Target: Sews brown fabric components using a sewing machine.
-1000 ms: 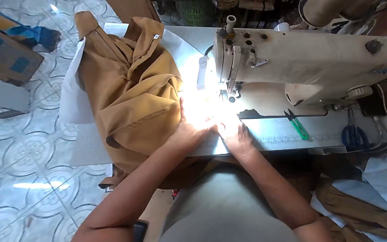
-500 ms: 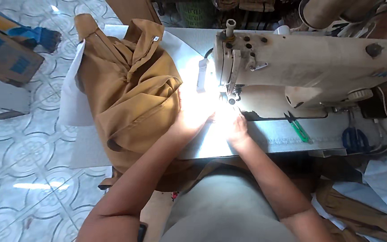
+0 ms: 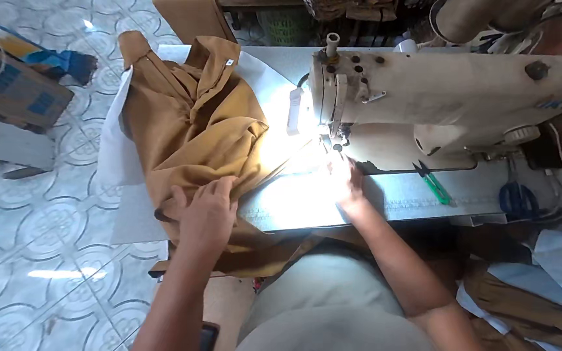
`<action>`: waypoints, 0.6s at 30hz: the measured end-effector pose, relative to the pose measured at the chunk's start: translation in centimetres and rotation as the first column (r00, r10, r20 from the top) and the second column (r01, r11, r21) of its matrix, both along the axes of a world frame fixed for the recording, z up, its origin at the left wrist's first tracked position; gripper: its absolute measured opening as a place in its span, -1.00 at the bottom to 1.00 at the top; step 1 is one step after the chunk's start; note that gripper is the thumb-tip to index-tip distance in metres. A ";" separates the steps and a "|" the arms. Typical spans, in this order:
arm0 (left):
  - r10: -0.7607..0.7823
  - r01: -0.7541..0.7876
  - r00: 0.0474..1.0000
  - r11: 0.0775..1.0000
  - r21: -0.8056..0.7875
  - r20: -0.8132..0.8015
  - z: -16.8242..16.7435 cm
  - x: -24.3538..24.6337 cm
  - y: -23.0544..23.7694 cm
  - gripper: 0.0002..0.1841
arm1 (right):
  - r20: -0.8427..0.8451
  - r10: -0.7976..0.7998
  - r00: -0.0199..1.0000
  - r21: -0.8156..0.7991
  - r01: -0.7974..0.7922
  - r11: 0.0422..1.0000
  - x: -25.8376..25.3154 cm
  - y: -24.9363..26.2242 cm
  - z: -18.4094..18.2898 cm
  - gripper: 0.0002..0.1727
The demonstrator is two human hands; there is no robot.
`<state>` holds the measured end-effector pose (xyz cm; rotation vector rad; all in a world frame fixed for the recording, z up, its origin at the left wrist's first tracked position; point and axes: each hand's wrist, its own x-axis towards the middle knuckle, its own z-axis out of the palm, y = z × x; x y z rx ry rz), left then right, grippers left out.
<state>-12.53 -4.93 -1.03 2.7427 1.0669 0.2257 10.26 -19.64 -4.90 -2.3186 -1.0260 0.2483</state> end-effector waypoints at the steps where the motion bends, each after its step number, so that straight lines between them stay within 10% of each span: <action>1: -0.032 0.033 0.999 0.997 -0.072 0.026 1.0 -0.6 0.6 -0.61 | -0.079 -0.013 0.997 0.064 0.018 0.998 0.5 0.3 0.1 -0.74; 5: -0.093 0.158 0.982 0.879 -0.450 0.165 4.2 -1.2 5.0 -0.67 | -0.319 0.012 0.948 0.461 0.145 0.876 2.5 2.3 -1.2 -0.70; 9: -0.084 0.112 0.994 0.781 -0.614 0.075 4.5 -0.2 10.8 -0.77 | -0.452 0.085 0.888 0.406 0.120 0.906 0.8 -1.6 1.1 -0.66; 14: -0.129 0.049 0.955 0.957 -0.287 -0.266 4.3 2.2 11.3 -0.75 | -0.135 -0.053 0.989 0.126 0.070 0.990 -0.7 -3.0 -1.7 -0.83; 18: -0.221 0.222 0.975 0.971 0.093 -0.020 7.5 3.6 3.6 -0.71 | 0.013 -0.095 0.995 0.049 0.094 0.994 -1.7 -2.7 -1.2 -0.79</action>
